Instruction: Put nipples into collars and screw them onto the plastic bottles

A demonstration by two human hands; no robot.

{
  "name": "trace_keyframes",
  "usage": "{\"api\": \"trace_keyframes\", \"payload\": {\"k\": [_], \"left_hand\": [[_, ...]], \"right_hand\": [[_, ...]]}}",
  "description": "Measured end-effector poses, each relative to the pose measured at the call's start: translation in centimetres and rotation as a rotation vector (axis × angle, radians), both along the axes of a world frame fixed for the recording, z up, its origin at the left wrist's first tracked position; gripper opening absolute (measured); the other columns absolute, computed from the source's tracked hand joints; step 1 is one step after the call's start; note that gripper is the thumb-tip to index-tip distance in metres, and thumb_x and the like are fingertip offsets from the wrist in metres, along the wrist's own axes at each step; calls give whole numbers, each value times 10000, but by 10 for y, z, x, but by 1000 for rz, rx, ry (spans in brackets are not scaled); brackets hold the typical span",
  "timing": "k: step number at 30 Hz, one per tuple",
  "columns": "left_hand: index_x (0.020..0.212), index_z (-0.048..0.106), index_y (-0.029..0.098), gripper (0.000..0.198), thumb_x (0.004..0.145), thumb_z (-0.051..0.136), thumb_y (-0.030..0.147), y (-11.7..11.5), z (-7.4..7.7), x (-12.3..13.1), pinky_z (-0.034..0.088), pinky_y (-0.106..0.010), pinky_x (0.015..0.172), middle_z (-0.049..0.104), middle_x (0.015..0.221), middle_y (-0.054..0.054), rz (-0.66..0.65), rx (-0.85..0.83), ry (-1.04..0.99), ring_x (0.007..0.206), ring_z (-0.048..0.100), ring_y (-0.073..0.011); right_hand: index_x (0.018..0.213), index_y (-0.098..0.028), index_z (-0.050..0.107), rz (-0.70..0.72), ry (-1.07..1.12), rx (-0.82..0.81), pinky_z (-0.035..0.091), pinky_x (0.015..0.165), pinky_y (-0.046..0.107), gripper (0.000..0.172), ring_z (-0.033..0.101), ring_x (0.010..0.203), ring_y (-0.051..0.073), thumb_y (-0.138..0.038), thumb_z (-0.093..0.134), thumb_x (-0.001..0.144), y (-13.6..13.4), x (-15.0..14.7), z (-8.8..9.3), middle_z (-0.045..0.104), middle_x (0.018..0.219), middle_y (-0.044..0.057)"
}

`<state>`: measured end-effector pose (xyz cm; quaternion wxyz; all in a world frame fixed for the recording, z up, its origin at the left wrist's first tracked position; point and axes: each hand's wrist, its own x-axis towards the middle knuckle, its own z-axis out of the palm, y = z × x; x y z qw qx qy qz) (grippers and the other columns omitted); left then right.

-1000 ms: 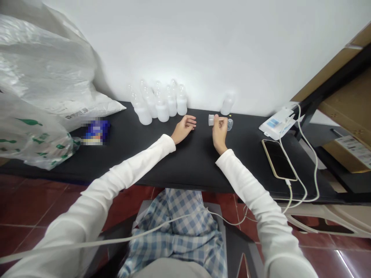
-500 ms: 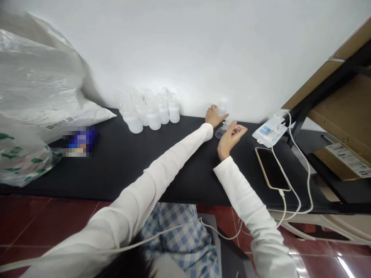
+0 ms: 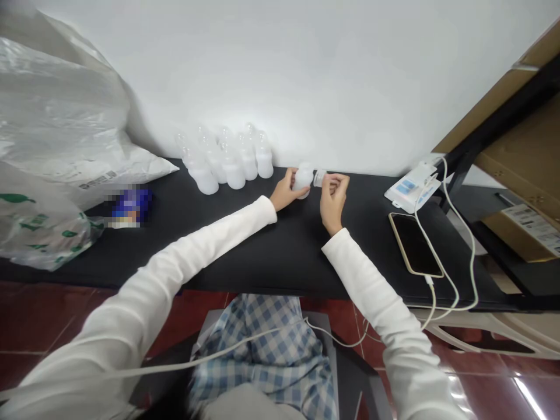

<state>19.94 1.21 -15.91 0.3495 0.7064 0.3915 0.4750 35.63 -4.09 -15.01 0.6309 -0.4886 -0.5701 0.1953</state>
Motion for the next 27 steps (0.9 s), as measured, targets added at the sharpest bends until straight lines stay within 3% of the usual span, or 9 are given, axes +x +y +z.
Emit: {"api": "trace_keyframes", "payload": {"k": [1,5,10,13,18,20,24,27], "left_hand": [[1077,541,219,434,755,818,306,-11,1,-15,478,-296,858,649,960,-16,-18,-6,9,895,629,-180],[1156,635,238,470,763,815,423,-44,4,-71,485,-308,901,650,932,-3,16,-2,119,904,622,-187],[1245,701,291,560,719,869,384,-52,3,-115,455,-412,1090,603,1066,-44,41,56,266,1099,601,-240],[1306,664,289,639,711,881,378,-45,-1,-122,431,-416,1140,580,1115,-49,54,156,221,1140,599,-230],[1244,523,222,790,615,922,486,-33,-11,-122,517,-381,976,640,1058,-45,88,162,53,1040,652,-225],[1148,512,231,727,615,908,527,-34,-10,-121,521,-369,940,650,1052,-35,83,159,30,1016,659,-215],[981,575,214,457,759,779,559,-40,-1,-120,509,-330,932,665,990,-18,50,138,19,997,650,-190],[906,594,200,396,833,665,583,-44,6,-120,525,-264,739,648,862,-11,24,10,-60,831,655,-160]], "right_hand": [[1018,-282,458,-40,17,23,479,711,301,431,573,788,150,-693,543,922,-2,-4,1,561,937,5],[994,-289,529,174,21,-70,507,687,307,436,598,754,156,-691,639,867,-10,-21,2,594,841,-9],[1069,-275,620,376,-70,-120,534,739,318,481,641,843,165,-682,704,826,-13,-28,0,682,983,24],[1124,-272,643,414,-147,-100,545,769,326,478,659,917,181,-636,731,827,-13,-28,-2,709,1114,53],[1156,-265,645,341,-210,6,567,775,329,434,683,929,181,-558,744,852,-12,-27,-5,725,1152,52],[1160,-267,652,291,-270,77,574,791,347,367,688,934,187,-507,719,890,-12,-26,-5,728,1140,48],[1127,-275,679,210,-465,241,577,839,403,199,692,950,216,-377,653,958,-15,-24,-3,748,1084,50],[1077,-284,695,229,-561,328,574,900,433,125,696,1022,236,-302,614,983,-18,-26,-1,762,1111,51]]}}
